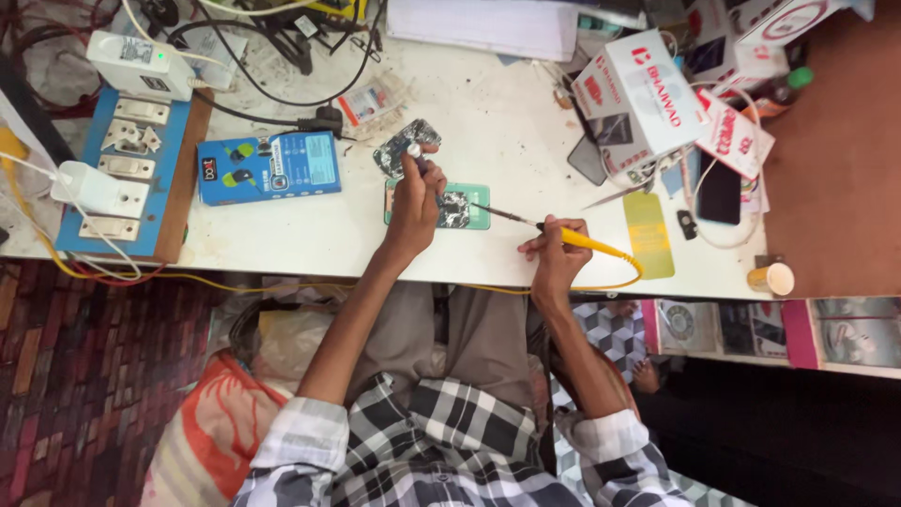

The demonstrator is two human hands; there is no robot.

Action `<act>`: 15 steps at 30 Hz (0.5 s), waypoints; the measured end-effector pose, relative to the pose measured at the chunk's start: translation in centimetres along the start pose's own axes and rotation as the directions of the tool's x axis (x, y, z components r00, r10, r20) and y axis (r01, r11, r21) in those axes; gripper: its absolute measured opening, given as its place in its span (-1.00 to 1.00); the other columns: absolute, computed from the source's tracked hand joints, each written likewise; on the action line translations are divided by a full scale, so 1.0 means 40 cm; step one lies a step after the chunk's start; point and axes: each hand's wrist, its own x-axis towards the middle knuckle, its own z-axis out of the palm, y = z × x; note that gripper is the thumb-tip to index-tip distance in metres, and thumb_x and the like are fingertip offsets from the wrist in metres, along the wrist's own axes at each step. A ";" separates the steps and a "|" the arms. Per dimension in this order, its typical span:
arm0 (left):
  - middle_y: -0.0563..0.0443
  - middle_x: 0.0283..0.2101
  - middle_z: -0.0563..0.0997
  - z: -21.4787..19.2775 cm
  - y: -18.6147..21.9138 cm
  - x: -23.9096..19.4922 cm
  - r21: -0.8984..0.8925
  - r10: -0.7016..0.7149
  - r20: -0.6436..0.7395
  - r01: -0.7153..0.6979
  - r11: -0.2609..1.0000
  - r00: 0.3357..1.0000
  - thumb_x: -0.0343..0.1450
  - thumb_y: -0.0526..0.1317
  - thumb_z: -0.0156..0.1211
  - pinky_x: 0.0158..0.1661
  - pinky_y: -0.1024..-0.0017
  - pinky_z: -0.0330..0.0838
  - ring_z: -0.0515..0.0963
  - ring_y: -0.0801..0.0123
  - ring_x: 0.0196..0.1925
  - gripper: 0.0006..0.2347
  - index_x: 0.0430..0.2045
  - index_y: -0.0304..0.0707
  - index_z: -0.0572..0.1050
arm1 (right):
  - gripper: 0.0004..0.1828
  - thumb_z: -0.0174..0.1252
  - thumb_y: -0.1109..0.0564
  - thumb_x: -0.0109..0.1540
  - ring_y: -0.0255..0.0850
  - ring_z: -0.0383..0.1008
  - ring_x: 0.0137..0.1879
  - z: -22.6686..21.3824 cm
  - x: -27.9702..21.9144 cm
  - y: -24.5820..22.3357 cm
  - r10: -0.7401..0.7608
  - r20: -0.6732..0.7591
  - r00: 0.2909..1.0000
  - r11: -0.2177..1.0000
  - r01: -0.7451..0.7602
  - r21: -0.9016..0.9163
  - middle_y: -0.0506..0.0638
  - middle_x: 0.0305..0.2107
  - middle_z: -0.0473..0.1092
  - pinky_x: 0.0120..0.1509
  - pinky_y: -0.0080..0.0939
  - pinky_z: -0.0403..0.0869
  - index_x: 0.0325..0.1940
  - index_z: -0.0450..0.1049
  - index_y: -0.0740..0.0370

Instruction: The person uses a soldering iron and solder wire to apply solder to joints on a small circuit board. They hold the board steady with one hand while applying heat and solder with the other, working on multiple points across the board.

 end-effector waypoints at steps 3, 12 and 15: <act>0.02 -0.39 0.35 0.004 0.003 0.003 -0.003 -0.002 -0.003 0.002 1.000 1.000 0.61 -0.35 -0.19 -0.25 0.43 0.39 0.43 0.40 -0.37 -0.80 0.12 -0.35 0.21 | -0.88 0.14 0.18 0.37 -0.20 0.49 -0.56 -0.003 -0.006 -0.008 0.013 0.034 0.999 1.000 -0.012 -0.013 -0.04 -0.63 0.36 -0.52 -0.33 0.34 -0.14 0.34 0.25; 0.01 -0.43 0.39 0.005 0.013 0.003 0.021 -0.019 -0.019 0.019 1.000 1.000 0.61 -0.35 -0.18 -0.26 0.40 0.38 0.43 0.41 -0.38 -0.80 0.12 -0.34 0.21 | -0.85 0.16 0.18 0.40 -0.19 0.52 -0.51 -0.013 -0.007 0.009 -0.024 0.109 0.994 1.000 0.024 -0.001 -0.01 -0.57 0.39 -0.47 -0.32 0.36 -0.15 0.33 0.28; 0.00 -0.45 0.38 0.009 0.016 0.006 0.018 -0.028 -0.015 0.029 0.999 0.999 0.62 -0.33 -0.17 -0.26 0.40 0.38 0.43 0.40 -0.39 -0.81 0.11 -0.33 0.20 | -0.84 0.16 0.20 0.39 -0.19 0.52 -0.51 -0.012 -0.002 0.009 0.006 0.119 0.993 1.000 -0.005 -0.005 0.00 -0.55 0.39 -0.49 -0.32 0.34 -0.18 0.31 0.28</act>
